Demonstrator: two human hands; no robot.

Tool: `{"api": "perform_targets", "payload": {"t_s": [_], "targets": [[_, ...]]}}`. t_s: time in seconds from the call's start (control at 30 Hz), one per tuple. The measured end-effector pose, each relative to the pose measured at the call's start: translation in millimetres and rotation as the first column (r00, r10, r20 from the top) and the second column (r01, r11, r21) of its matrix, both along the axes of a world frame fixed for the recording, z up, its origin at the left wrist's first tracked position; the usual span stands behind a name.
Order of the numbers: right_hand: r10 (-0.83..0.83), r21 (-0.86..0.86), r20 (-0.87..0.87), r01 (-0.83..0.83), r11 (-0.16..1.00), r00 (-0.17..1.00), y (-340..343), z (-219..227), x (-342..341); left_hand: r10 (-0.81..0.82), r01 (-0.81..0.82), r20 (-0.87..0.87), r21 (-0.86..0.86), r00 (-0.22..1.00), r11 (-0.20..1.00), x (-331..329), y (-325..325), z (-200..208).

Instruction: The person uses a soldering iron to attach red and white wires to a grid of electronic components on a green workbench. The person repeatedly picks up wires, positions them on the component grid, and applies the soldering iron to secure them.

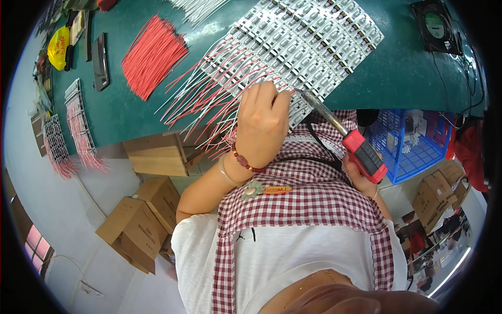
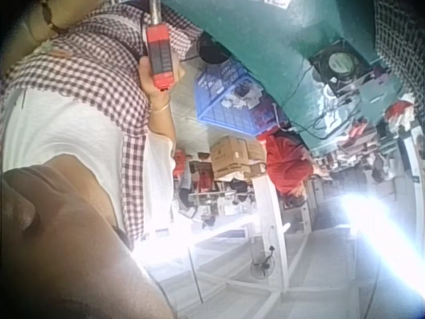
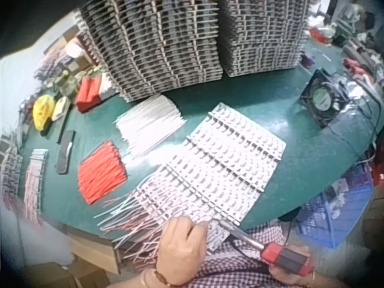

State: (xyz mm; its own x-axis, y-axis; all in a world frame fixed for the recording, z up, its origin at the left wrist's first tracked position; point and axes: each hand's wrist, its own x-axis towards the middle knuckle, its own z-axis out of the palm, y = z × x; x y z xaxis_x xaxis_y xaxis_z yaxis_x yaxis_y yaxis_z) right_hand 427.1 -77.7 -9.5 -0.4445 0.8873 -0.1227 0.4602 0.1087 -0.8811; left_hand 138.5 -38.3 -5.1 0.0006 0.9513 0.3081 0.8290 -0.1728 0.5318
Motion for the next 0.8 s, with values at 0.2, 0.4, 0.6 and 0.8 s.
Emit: {"api": "perform_targets", "payload": {"t_s": [0.2, 0.4, 0.6, 0.8], "targets": [[-0.087, -0.038, -0.042, 0.085, 0.996, 0.995, -15.2, -15.1, 11.6, 0.005, -0.005, -0.007, -0.014, 1.0, 1.0, 0.1, 0.1, 2.9], [-0.129, -0.065, -0.055, 0.126, 0.99, 0.99, -18.6, -14.9, 14.3, 0.006, -0.006, -0.073, -0.002, 0.997, 1.0, 0.3, 1.1, 1.1], [-0.095, -0.081, -0.039, 0.092, 0.992, 0.995, -21.6, -15.0, 23.8, -0.007, 0.007, -0.002, 0.076, 1.0, 0.997, 4.5, -4.3, -1.5], [-0.065, -0.092, -0.01, 0.064, 0.994, 0.998, -33.5, -28.6, 34.7, -0.011, 0.011, 0.015, 0.033, 1.0, 0.999, 10.0, -6.9, -1.2]]}}
